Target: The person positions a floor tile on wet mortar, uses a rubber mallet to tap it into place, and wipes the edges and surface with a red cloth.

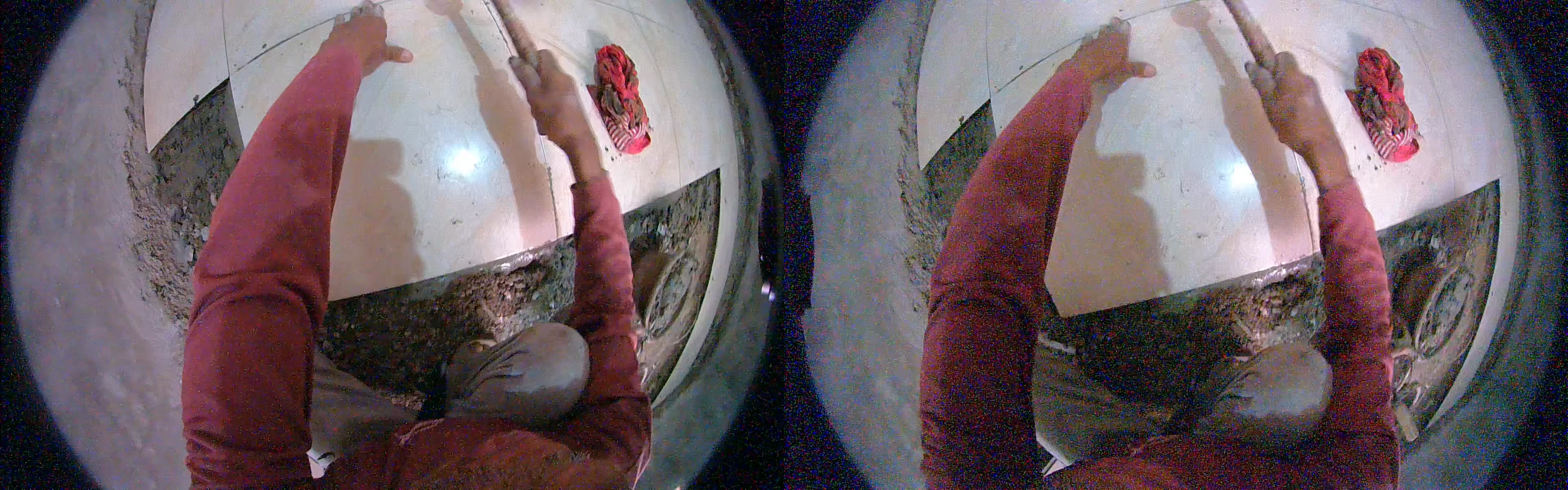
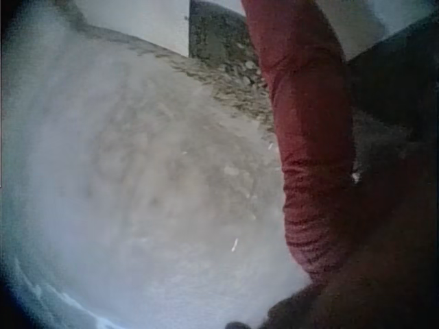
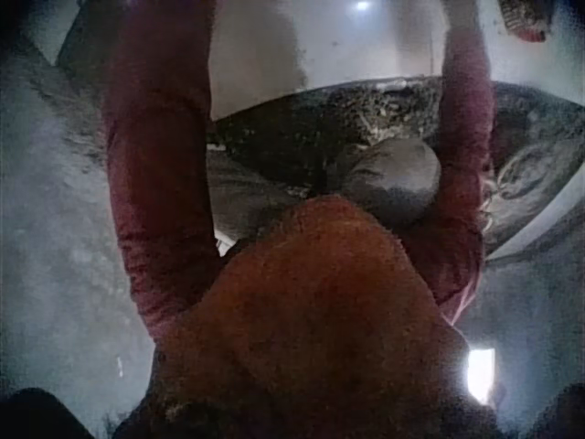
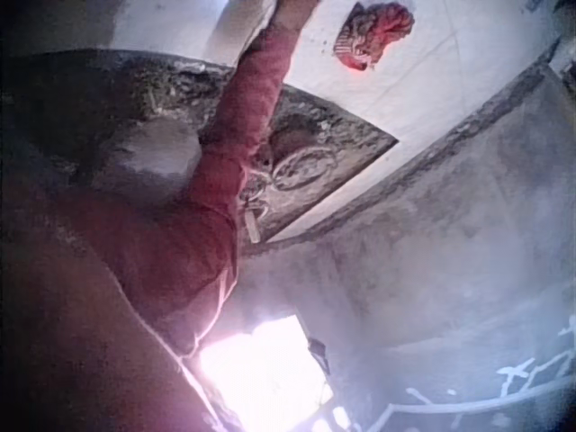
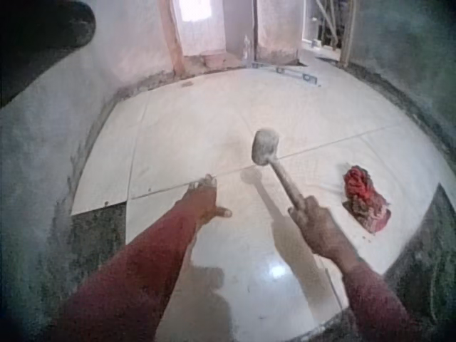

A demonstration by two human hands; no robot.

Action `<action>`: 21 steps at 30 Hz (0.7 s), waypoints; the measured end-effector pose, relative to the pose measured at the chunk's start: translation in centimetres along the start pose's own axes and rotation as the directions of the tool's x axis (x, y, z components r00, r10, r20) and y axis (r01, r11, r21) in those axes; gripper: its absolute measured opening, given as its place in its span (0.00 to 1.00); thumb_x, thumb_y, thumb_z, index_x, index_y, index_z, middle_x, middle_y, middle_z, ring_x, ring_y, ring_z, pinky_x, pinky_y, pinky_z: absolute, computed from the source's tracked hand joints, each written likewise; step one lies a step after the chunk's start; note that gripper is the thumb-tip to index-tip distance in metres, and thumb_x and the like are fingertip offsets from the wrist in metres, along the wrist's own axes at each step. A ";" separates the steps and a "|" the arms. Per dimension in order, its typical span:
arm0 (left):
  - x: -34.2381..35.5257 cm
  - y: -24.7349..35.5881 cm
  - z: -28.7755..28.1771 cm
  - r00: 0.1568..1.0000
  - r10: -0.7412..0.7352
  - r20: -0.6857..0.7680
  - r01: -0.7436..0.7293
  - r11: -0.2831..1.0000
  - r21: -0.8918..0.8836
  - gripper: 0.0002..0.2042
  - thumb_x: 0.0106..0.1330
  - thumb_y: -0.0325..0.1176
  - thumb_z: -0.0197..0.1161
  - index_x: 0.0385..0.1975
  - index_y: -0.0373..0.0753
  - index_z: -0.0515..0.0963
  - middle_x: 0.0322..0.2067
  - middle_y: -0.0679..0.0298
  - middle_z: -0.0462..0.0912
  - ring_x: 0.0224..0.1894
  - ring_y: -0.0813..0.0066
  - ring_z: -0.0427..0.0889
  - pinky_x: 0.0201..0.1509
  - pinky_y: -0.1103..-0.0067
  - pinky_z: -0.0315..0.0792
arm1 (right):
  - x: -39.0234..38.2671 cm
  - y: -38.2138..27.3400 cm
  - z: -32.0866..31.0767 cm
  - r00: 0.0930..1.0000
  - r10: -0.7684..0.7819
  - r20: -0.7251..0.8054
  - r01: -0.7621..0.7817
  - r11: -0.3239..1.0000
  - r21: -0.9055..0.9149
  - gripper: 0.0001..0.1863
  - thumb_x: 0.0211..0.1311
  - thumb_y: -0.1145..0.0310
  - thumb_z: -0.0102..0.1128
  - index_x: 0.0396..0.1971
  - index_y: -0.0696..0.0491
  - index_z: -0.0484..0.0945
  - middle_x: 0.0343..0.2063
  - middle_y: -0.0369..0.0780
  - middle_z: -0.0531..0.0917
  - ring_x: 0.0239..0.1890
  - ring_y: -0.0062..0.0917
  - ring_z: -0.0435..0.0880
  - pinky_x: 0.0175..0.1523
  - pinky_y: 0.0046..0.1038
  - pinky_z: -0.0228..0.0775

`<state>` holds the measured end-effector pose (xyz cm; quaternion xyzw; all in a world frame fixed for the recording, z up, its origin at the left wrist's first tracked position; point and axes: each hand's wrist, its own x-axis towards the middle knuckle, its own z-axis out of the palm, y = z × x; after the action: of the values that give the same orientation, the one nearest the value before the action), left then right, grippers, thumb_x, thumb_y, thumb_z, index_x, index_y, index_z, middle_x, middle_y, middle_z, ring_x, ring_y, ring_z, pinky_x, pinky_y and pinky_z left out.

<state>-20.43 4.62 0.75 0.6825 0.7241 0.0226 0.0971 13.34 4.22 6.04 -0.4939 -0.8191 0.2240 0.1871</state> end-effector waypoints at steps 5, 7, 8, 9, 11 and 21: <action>-0.8 -0.4 -0.6 1.000 -0.005 -0.009 0.006 0.999 0.037 0.56 0.50 0.67 0.75 0.65 0.21 0.65 0.65 0.34 0.70 0.68 0.38 0.71 0.71 0.55 0.67 | -1.8 -4.8 -2.3 0.953 0.024 -0.303 0.018 0.991 0.134 0.20 0.75 0.54 0.58 0.45 0.58 0.69 0.25 0.60 0.82 0.31 0.59 0.84 0.32 0.50 0.73; -0.1 0.8 -0.4 1.000 0.011 0.022 -0.012 0.999 0.043 0.56 0.50 0.67 0.75 0.64 0.20 0.65 0.63 0.34 0.71 0.66 0.37 0.72 0.70 0.56 0.68 | -2.4 0.8 1.6 0.996 0.029 -0.083 -0.025 0.999 0.040 0.20 0.75 0.54 0.57 0.45 0.58 0.69 0.29 0.61 0.83 0.35 0.61 0.84 0.36 0.54 0.73; 0.7 1.5 -0.5 0.999 0.026 0.030 -0.027 0.998 0.049 0.56 0.50 0.68 0.75 0.64 0.20 0.66 0.63 0.34 0.71 0.66 0.37 0.73 0.70 0.57 0.69 | -1.9 4.1 2.7 0.999 -0.003 0.048 0.009 0.992 -0.129 0.20 0.75 0.53 0.57 0.45 0.58 0.69 0.31 0.62 0.83 0.36 0.61 0.84 0.38 0.55 0.73; 0.1 0.7 -0.2 1.000 0.026 0.015 -0.026 0.998 0.059 0.57 0.50 0.68 0.75 0.64 0.20 0.66 0.62 0.33 0.71 0.65 0.37 0.74 0.69 0.57 0.69 | -0.6 0.9 1.4 0.999 -0.050 0.003 0.050 0.998 0.035 0.21 0.75 0.52 0.57 0.44 0.59 0.70 0.34 0.63 0.82 0.38 0.63 0.83 0.39 0.56 0.72; -0.9 -0.7 0.1 0.999 0.026 -0.029 -0.023 0.996 0.082 0.58 0.48 0.70 0.74 0.64 0.19 0.65 0.62 0.33 0.72 0.64 0.37 0.75 0.69 0.58 0.70 | 0.6 -3.9 -3.2 1.000 -0.021 -0.010 0.022 0.991 0.130 0.23 0.74 0.51 0.58 0.40 0.60 0.69 0.31 0.63 0.82 0.36 0.64 0.82 0.37 0.55 0.72; 0.2 -1.3 0.2 1.000 -0.009 -0.004 0.009 0.995 0.101 0.62 0.48 0.71 0.74 0.68 0.19 0.59 0.67 0.33 0.65 0.70 0.38 0.67 0.73 0.58 0.65 | -2.8 -4.1 -2.0 0.999 -0.003 -0.040 0.005 0.999 0.047 0.18 0.74 0.57 0.59 0.43 0.56 0.66 0.25 0.59 0.83 0.30 0.59 0.84 0.33 0.55 0.74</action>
<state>-21.72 4.75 0.32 0.6831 0.7277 -0.0130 0.0612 12.69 0.42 9.70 -0.4920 -0.8107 0.2329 0.2154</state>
